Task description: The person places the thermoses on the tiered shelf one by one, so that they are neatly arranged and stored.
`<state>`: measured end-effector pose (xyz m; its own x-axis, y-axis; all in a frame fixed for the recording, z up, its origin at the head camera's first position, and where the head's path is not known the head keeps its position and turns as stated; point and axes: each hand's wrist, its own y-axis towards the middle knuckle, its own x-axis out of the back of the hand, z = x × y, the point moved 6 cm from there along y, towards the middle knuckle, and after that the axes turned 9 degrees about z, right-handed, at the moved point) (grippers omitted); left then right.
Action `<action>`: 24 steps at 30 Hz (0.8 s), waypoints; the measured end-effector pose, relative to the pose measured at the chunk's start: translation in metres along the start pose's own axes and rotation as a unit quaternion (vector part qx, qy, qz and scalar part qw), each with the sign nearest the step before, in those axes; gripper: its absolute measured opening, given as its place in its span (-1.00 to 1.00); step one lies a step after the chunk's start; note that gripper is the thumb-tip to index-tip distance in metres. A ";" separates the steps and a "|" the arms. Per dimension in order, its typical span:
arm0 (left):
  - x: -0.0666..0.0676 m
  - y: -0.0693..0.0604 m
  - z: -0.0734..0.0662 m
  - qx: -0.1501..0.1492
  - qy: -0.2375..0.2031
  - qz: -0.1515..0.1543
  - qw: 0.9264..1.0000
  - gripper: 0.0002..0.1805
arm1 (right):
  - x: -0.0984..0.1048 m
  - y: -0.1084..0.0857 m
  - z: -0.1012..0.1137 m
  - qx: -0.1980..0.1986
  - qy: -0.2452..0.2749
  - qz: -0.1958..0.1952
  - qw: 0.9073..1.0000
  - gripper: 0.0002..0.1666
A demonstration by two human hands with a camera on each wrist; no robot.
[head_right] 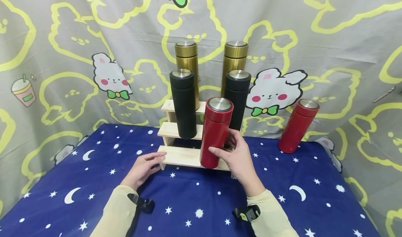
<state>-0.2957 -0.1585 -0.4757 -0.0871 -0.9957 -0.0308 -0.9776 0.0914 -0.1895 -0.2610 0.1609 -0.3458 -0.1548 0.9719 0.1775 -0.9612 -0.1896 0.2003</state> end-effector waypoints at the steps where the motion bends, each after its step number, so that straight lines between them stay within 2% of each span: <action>1: 0.000 0.000 0.000 0.000 -0.001 0.000 1.000 -0.61 | -0.001 0.001 0.000 0.003 0.003 -0.001 1.000 -0.15; 6: 0.000 -0.002 -0.002 0.000 -0.001 0.002 1.000 -0.63 | -0.008 0.004 0.001 0.015 0.008 0.002 1.000 -0.16; 10: 0.002 0.001 0.001 0.000 0.002 0.000 1.000 -0.63 | -0.014 0.005 0.001 0.015 0.005 0.016 1.000 -0.18; 16: 0.001 0.001 -0.001 0.006 0.002 0.005 1.000 -0.65 | -0.023 0.006 0.001 0.019 -0.007 0.036 0.999 -0.19; 24: 0.001 0.000 -0.002 0.005 0.000 0.002 1.000 -0.64 | -0.042 0.013 0.003 0.026 0.013 0.041 0.999 -0.21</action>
<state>-0.2964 -0.1593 -0.4742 -0.0904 -0.9954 -0.0321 -0.9754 0.0950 -0.1988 -0.2666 0.1175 -0.3474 -0.2398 0.9556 0.1710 -0.9320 -0.2759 0.2351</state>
